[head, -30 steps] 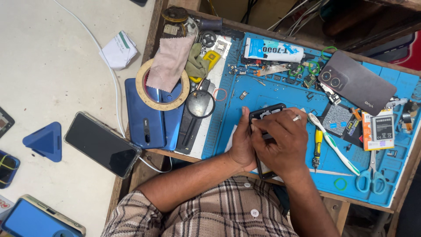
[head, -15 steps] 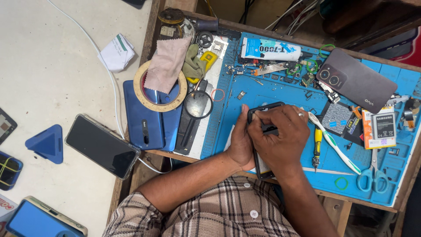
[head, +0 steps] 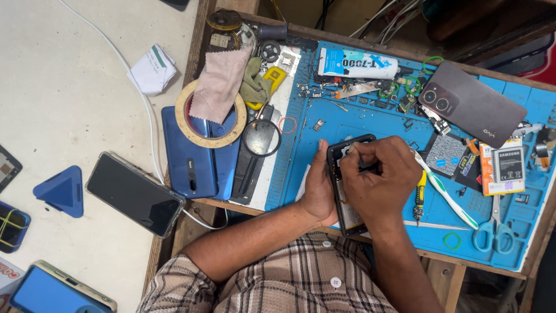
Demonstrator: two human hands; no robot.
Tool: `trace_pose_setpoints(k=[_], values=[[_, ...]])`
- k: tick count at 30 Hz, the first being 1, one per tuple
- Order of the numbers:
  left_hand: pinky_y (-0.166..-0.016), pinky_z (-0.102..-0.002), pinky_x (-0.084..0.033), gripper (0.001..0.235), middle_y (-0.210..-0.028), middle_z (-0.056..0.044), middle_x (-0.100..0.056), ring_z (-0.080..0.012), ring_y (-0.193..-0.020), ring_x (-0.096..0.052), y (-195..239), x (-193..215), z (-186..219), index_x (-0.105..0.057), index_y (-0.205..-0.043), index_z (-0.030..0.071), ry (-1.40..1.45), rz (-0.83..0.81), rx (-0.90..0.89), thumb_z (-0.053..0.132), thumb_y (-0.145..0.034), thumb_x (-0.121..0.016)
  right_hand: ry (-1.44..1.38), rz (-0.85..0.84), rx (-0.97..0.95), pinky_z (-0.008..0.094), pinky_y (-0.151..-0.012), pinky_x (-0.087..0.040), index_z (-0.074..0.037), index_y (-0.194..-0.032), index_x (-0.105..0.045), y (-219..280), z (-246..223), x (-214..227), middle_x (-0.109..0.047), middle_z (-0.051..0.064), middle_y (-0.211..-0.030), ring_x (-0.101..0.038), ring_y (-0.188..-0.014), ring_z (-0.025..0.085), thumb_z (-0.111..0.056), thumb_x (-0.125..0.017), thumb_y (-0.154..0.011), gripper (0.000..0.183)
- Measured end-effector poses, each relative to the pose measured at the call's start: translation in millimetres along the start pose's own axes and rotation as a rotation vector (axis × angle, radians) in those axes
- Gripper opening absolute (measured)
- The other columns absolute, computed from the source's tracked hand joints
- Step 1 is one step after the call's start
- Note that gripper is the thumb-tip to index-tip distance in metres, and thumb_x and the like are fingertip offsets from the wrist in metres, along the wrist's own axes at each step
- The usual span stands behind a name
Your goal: The person disassembles a smartphone, removes the battery, and cleans the interior using a toothbrush. They then reassemble the device, attach the back cover, and test the screen functionality.
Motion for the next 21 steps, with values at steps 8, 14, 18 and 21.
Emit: trace_pose_setpoints(k=[8, 14, 18, 21], values=[[-0.111, -0.039, -0.048, 0.089, -0.138, -0.013, -0.059, -0.0229, -0.129, -0.059, 0, 0, -4, -0.057, -0.139, 0.006, 0.042, 0.012, 0.101, 0.081, -0.096, -0.033, 0.187, -0.068, 0.200, 0.041, -0.090, -0.042, -0.010, -0.090, -0.072, 10, -26, -11, -0.066, 0.004, -0.081, -0.062, -0.080, 0.023, -0.008, -0.082, -0.078, 0.015], [-0.113, -0.039, -0.047, 0.089, -0.138, -0.013, -0.057, -0.0229, -0.132, -0.057, 1, 1, 2, -0.054, -0.142, 0.005, -0.012, 0.015, 0.049, 0.081, -0.102, -0.032, 0.147, -0.120, 0.248, 0.043, -0.093, -0.039, -0.011, -0.090, -0.074, 9, -31, -14, -0.068, 0.000, -0.084, -0.063, -0.080, 0.019, -0.007, -0.082, -0.078, 0.014], [-0.110, -0.039, -0.048, 0.087, -0.133, -0.011, -0.059, -0.0226, -0.128, -0.058, 0, 5, 0, -0.054, -0.141, 0.008, 0.016, 0.035, 0.064, 0.081, -0.100, -0.032, 0.092, -0.201, 0.319, 0.047, -0.108, -0.043, -0.011, -0.091, -0.074, 4, -27, -14, -0.066, 0.002, -0.086, -0.064, -0.083, 0.020, -0.007, -0.081, -0.077, 0.016], [-0.110, -0.040, -0.049, 0.081, -0.133, -0.011, -0.060, -0.0228, -0.128, -0.058, 1, 3, 2, -0.054, -0.141, 0.009, 0.026, 0.035, 0.038, 0.078, -0.103, -0.035, 0.097, -0.253, 0.299, 0.047, -0.111, -0.044, -0.012, -0.088, -0.073, 1, -23, -15, -0.066, 0.002, -0.086, -0.065, -0.085, 0.022, -0.007, -0.081, -0.077, 0.015]])
Point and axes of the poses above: each hand's wrist, its own y-axis away from the middle knuckle, its own x-axis out of the back of the hand, z = x × y, the point moved 7 cm from there along -y, towards the middle knuckle
